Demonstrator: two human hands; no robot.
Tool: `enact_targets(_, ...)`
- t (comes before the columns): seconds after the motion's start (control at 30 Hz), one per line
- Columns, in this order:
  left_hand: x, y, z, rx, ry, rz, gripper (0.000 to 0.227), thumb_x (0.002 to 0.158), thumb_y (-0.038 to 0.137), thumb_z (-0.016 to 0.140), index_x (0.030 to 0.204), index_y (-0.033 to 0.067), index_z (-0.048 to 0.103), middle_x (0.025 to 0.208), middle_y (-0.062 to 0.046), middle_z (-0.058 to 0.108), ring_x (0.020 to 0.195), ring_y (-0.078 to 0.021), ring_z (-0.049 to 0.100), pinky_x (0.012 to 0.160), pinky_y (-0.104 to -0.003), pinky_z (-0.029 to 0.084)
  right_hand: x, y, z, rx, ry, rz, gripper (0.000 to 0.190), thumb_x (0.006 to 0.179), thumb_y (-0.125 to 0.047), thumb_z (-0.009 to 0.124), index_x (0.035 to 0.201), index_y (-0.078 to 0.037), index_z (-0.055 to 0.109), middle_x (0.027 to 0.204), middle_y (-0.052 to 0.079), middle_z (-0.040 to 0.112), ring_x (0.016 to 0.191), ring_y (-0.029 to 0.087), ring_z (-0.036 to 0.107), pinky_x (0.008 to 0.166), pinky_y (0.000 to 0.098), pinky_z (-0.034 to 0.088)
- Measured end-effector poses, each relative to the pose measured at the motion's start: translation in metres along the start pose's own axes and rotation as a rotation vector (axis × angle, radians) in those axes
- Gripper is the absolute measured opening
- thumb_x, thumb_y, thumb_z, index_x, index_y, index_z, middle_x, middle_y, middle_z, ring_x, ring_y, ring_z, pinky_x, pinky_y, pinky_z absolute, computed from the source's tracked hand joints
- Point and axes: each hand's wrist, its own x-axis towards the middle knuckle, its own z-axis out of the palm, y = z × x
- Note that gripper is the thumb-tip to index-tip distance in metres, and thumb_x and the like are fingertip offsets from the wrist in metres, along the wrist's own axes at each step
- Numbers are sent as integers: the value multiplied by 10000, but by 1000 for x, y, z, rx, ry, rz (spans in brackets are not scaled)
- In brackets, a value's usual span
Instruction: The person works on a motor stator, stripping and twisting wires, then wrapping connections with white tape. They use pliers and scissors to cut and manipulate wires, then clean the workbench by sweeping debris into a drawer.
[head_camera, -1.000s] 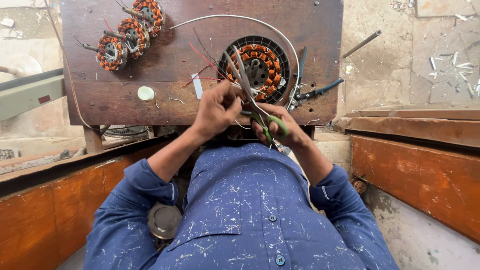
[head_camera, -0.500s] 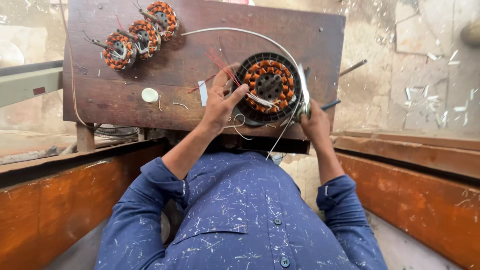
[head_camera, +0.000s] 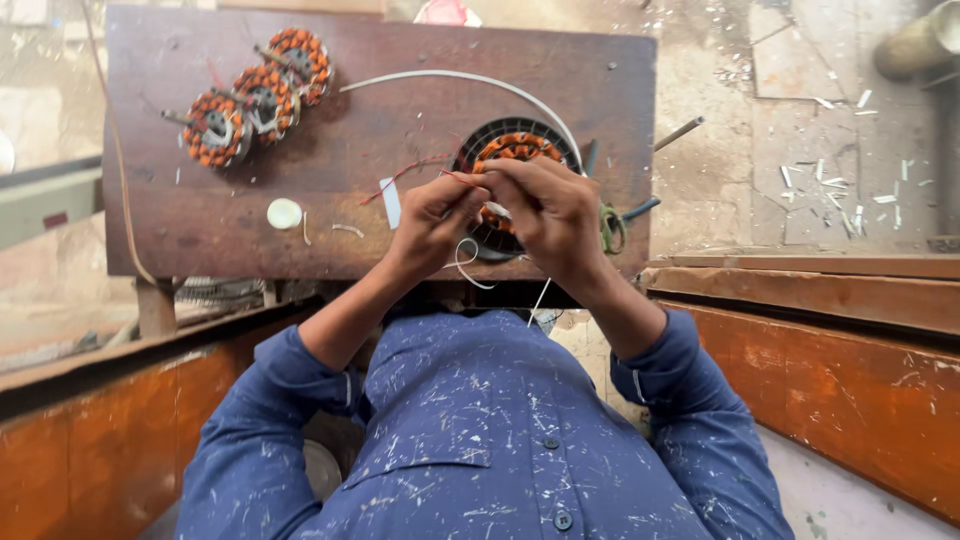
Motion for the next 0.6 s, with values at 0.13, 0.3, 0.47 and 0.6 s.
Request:
enact_targets(0.13, 39, 11, -3, 30, 97, -212, 192, 1079, 120, 599, 1112, -4, 741, 827, -104, 688, 679, -163, 611, 616, -295, 488, 1, 33, -27, 227, 386, 543, 159, 1034, -123, 663, 1026, -29, 791, 778, 57, 741, 498, 111, 531, 412, 276, 419)
enact_targets(0.3, 126, 16, 18, 159, -450, -397, 212, 969, 220, 688, 1098, 78, 777, 928, -36, 783, 784, -84, 707, 739, -291, 589, 46, 85, -36, 518, 44, 718, 172, 997, -128, 720, 1088, 12, 764, 812, 65, 696, 608, 91, 603, 553, 253, 496)
enact_targets(0.47, 153, 18, 32, 334, -541, -260, 179, 882, 171, 761, 1027, 76, 810, 842, -68, 795, 710, -107, 663, 703, -297, 547, 53, 102, -51, 748, -147, 580, 400, 863, -19, 734, 1258, -26, 671, 976, 68, 728, 731, 102, 673, 662, 253, 597)
enact_targets(0.6, 131, 17, 25, 532, -522, -92, 136, 917, 97, 678, 971, 26, 780, 843, -109, 764, 724, -199, 676, 693, -368, 549, 20, 111, -35, 547, -46, 572, 219, 978, -102, 722, 1162, 15, 732, 957, 73, 767, 765, 95, 687, 683, 244, 570)
